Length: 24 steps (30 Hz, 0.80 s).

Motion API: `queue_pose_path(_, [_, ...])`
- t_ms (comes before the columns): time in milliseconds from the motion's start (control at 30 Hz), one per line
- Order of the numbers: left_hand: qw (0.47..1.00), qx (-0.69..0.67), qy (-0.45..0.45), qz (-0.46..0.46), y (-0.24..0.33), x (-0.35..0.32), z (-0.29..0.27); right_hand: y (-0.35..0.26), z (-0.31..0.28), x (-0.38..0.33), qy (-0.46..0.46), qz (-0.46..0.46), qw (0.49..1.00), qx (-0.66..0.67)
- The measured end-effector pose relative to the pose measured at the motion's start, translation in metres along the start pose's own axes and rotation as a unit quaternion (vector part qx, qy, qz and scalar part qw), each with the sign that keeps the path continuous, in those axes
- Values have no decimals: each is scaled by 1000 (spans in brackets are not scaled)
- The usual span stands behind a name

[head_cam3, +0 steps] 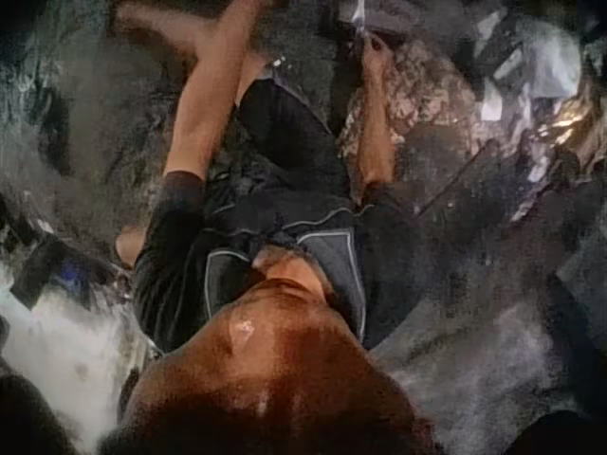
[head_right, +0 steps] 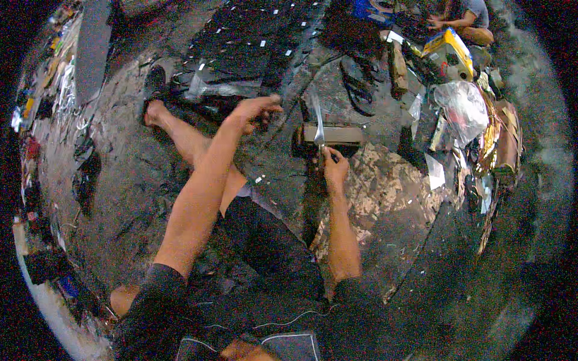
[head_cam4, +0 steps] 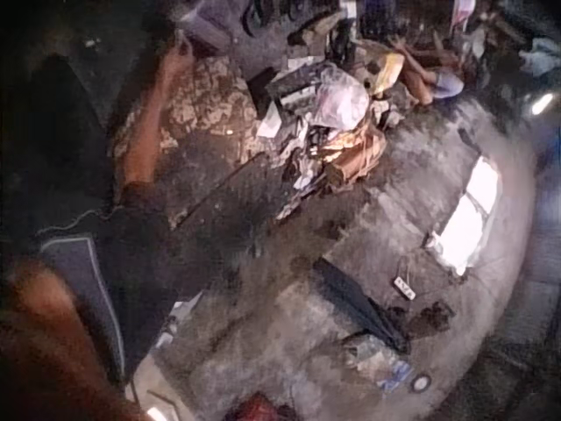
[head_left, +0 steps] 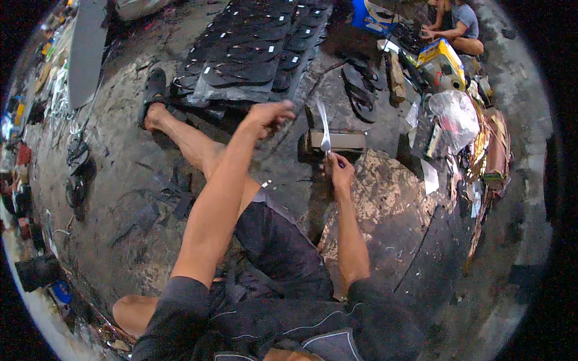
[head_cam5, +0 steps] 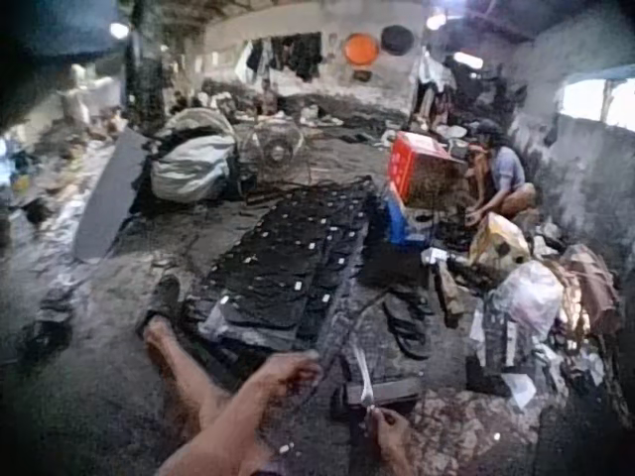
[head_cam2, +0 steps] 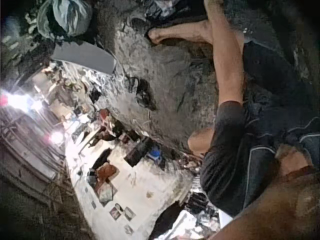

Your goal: The person sits on the floor and uses a knife to cut flip-flops from a large connected sheet of rubber material. They repeatedly slice along the outlines of the sandals, separating individual units and placing them aside.

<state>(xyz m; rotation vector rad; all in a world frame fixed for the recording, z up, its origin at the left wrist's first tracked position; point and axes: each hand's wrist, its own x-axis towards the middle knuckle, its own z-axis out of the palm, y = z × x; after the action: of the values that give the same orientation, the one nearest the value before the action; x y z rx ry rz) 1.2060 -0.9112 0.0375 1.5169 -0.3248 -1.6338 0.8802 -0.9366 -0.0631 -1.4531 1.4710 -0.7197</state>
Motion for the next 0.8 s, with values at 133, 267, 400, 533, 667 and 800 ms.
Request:
queue_pose_path(133, [985, -149, 79, 34, 6, -7, 11, 45, -87, -65, 86, 58, 994, 42])
queue_pose_path(267, [818, -534, 189, 106, 8, 17, -21, -2, -46, -37, 104, 64, 992, 40])
queue_pose_path(400, [887, -90, 341, 297, 17, -19, -47, 2, 0, -14, 19, -78, 997, -16])
queue_pose_path(533, [865, -1, 413, 286, -8, -140, -40, 54, -94, -66, 185, -1, 977, -102])
queue_pose_path(667, [795, -218, 474, 310, -126, -226, -92, -31, -56, -3, 193, -216, 931, -222])
queue_pose_path(800, [638, -467, 428, 437, -134, -248, -89, -6, -49, 11, 141, -237, 900, -337])
